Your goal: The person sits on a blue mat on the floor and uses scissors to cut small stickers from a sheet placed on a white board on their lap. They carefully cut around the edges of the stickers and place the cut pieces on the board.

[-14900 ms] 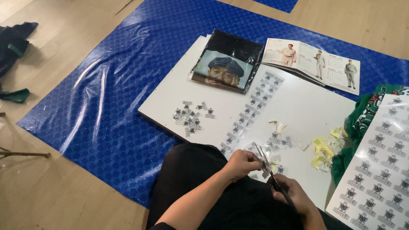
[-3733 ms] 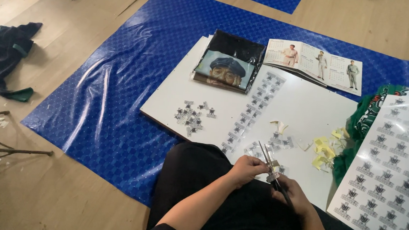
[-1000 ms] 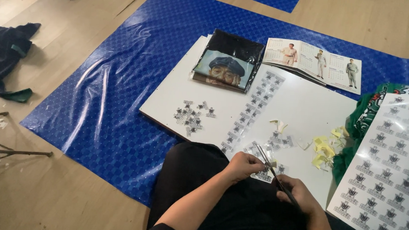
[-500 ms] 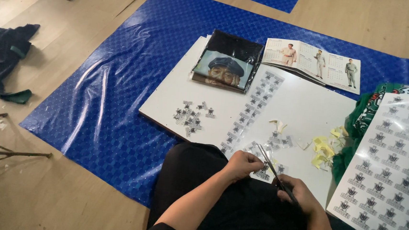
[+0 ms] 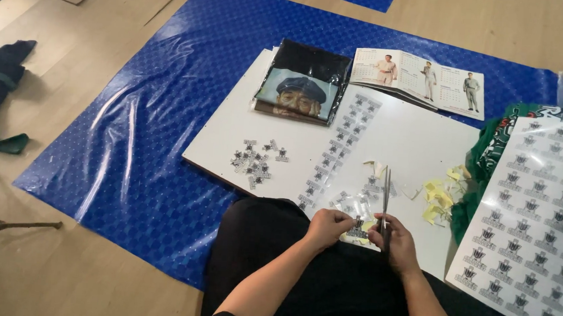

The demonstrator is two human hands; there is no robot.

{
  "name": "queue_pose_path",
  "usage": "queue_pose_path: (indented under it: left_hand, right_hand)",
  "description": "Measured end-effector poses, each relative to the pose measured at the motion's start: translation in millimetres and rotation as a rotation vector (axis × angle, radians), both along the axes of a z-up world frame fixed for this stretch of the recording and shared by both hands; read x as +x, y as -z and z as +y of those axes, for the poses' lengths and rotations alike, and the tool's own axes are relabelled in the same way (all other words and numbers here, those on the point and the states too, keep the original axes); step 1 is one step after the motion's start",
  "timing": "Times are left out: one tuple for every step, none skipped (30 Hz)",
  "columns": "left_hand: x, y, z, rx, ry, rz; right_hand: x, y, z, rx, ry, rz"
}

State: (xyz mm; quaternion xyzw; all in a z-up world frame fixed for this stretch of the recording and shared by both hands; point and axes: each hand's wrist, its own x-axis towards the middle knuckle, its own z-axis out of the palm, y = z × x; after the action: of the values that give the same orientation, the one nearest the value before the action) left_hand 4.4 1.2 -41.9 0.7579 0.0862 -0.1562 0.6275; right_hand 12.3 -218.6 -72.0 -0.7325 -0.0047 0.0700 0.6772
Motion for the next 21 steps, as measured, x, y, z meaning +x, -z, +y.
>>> queue_pose_path:
  left_hand:
    - [-1,4,-1,0.0,0.004,0.003]
    - [-3,8,-3,-0.016,0.001,0.007]
    - [-4,11,-4,-0.033,-0.002,0.01]
    - [-5,9,-6,-0.034,0.0,0.012]
    - [-6,6,-6,-0.079,-0.012,0.047]
    - [-7,3,-7,-0.124,-0.024,0.081]
    - [-4,15,-11,-0.125,-0.024,0.081]
    - [-2,27,-14,-0.193,-0.041,0.112]
    - [2,39,-18,-0.261,-0.056,0.143]
    - [2,37,-19,-0.26,-0.055,0.142]
    - [1,36,-18,-0.277,-0.052,0.151]
    - [1,35,-18,-0.293,-0.05,0.159]
    - [0,37,-19,-0.291,-0.048,0.161]
    - [-1,38,-19,-0.373,-0.08,0.216]
    - [0,39,-21,-0.457,-0.11,0.271]
    - [-5,22,-17,-0.456,-0.107,0.271]
    - [-8,4,-14,-0.466,-0.108,0.301]
    - [-12,-14,-10,-0.476,-0.11,0.331]
    - [-12,-10,-9,-0.475,-0.106,0.332]
    - [-12,-6,-9,-0.447,-0.095,0.314]
    - [-12,-2,-8,-0.419,-0.085,0.296]
  right_hand:
    - [-3,-2,3,0.0,0.004,0.003]
    - [-6,-4,6,-0.001,0.001,0.001]
    - [-8,-7,9,-0.003,-0.004,-0.002]
    - [-9,-10,10,-0.004,-0.001,0.001]
    - [-10,-14,12,0.017,0.021,-0.001]
    - [-10,-17,13,0.037,0.042,-0.003]
    - [-12,-24,16,0.037,0.041,-0.003]
    - [-14,-30,18,-0.031,0.037,0.013]
    - [-16,-37,20,-0.098,0.034,0.029]
    - [-13,-31,18,-0.098,0.035,0.028]
    - [-12,-25,16,-0.086,0.013,0.033]
    - [-11,-18,14,-0.075,-0.009,0.039]
    - [-10,-15,12,-0.073,-0.006,0.04]
    - [-10,-13,9,-0.004,-0.023,0.035]
    - [-8,-11,6,0.065,-0.038,0.028]
    - [-9,-7,7,0.065,-0.035,0.028]
    - [-9,-4,8,0.017,-0.023,0.018]
    - [-9,-1,9,-0.03,-0.011,0.008]
    - [-8,1,8,-0.03,-0.007,0.009]
    - [-8,3,7,-0.013,-0.008,0.013]
    - [-7,5,7,0.004,-0.009,0.019]
